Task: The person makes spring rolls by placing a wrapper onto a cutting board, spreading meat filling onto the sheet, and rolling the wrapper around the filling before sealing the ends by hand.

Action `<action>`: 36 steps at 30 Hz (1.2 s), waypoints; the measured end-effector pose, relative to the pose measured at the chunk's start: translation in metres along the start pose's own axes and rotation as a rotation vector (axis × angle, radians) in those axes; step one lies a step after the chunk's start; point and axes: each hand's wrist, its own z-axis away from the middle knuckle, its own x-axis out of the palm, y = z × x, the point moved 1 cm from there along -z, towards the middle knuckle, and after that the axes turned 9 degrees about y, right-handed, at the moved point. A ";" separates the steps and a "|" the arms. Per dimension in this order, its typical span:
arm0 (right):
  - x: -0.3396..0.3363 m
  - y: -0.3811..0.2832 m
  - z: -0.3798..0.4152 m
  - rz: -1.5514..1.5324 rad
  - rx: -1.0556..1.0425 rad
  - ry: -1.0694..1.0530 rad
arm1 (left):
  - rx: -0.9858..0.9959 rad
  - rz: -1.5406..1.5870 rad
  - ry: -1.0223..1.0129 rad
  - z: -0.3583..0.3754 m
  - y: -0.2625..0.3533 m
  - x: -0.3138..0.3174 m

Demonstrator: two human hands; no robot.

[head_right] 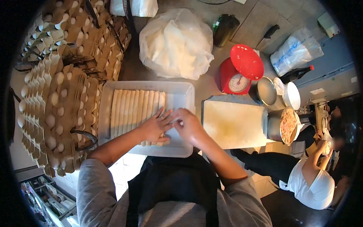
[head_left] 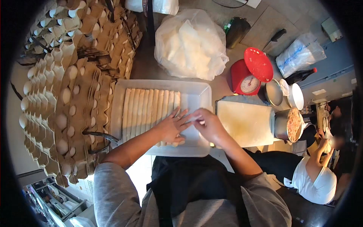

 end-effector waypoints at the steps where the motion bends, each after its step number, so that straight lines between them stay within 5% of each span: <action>1: -0.008 -0.001 -0.015 -0.006 0.000 0.027 | 0.007 0.015 0.023 -0.001 0.000 -0.001; 6: -0.029 0.012 -0.136 0.035 -0.266 0.429 | 0.018 0.201 0.173 -0.003 0.001 -0.007; 9: -0.009 0.043 -0.201 0.456 -0.606 0.727 | -0.016 0.193 0.380 -0.016 0.000 -0.035; 12: 0.002 0.043 -0.225 0.529 -0.245 0.807 | -0.166 0.201 0.577 -0.024 0.005 -0.064; 15: -0.001 0.053 -0.247 0.353 -0.029 0.623 | -0.247 0.326 0.729 -0.027 0.004 -0.072; 19: -0.024 0.042 -0.273 -0.069 0.006 0.586 | -0.404 0.709 0.874 -0.033 -0.009 -0.066; 27: -0.159 -0.109 -0.173 -0.625 -0.288 0.433 | -0.627 1.987 1.091 -0.089 -0.023 -0.097; 30: -0.202 -0.089 -0.120 -0.685 -0.322 0.451 | -0.337 2.435 0.868 -0.108 -0.007 -0.111; 31: -0.213 -0.079 -0.097 -0.655 -0.261 0.470 | -0.189 2.336 0.885 -0.114 0.009 -0.120; 32: -0.223 -0.065 -0.074 -0.610 -0.201 0.474 | -0.212 2.359 0.952 -0.121 0.030 -0.130; 34: -0.242 -0.020 -0.028 -0.519 -0.078 0.479 | -0.107 2.656 0.723 -0.130 0.051 -0.111; 36: -0.259 0.045 0.015 -0.492 -0.115 0.469 | -0.315 2.656 0.652 -0.145 0.078 -0.089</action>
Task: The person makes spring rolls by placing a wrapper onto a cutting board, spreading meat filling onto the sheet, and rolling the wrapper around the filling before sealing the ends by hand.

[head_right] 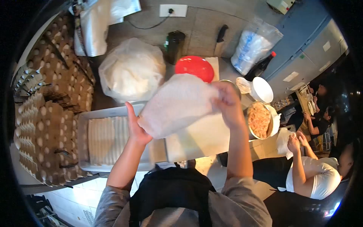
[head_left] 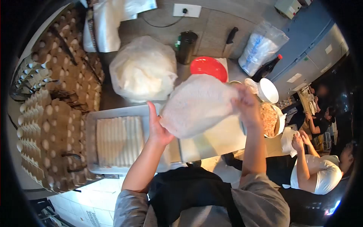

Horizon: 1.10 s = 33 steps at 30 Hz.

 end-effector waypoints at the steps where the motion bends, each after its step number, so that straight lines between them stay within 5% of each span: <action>1: -0.029 0.016 0.017 0.012 0.116 -0.038 | 0.025 -0.106 0.106 -0.005 -0.021 -0.002; 6: -0.121 0.128 0.091 0.099 0.532 -0.076 | 0.084 -0.479 0.418 -0.038 -0.133 -0.073; 11: -0.145 0.153 0.106 0.342 0.439 -0.148 | 0.460 -1.066 0.613 -0.050 -0.166 -0.090; 20: -0.124 0.168 0.028 0.769 0.007 -0.473 | 0.634 -1.244 0.642 0.005 -0.201 -0.086; 23: -0.111 0.163 0.016 0.721 -0.149 -0.254 | 0.503 -1.229 0.710 0.009 -0.189 -0.079; 26: -0.124 0.170 0.057 0.715 0.007 0.012 | 0.565 -1.422 0.750 -0.019 -0.157 -0.101; 33: -0.125 0.172 0.131 0.813 -0.161 0.160 | 0.696 -1.728 0.554 -0.070 -0.113 -0.106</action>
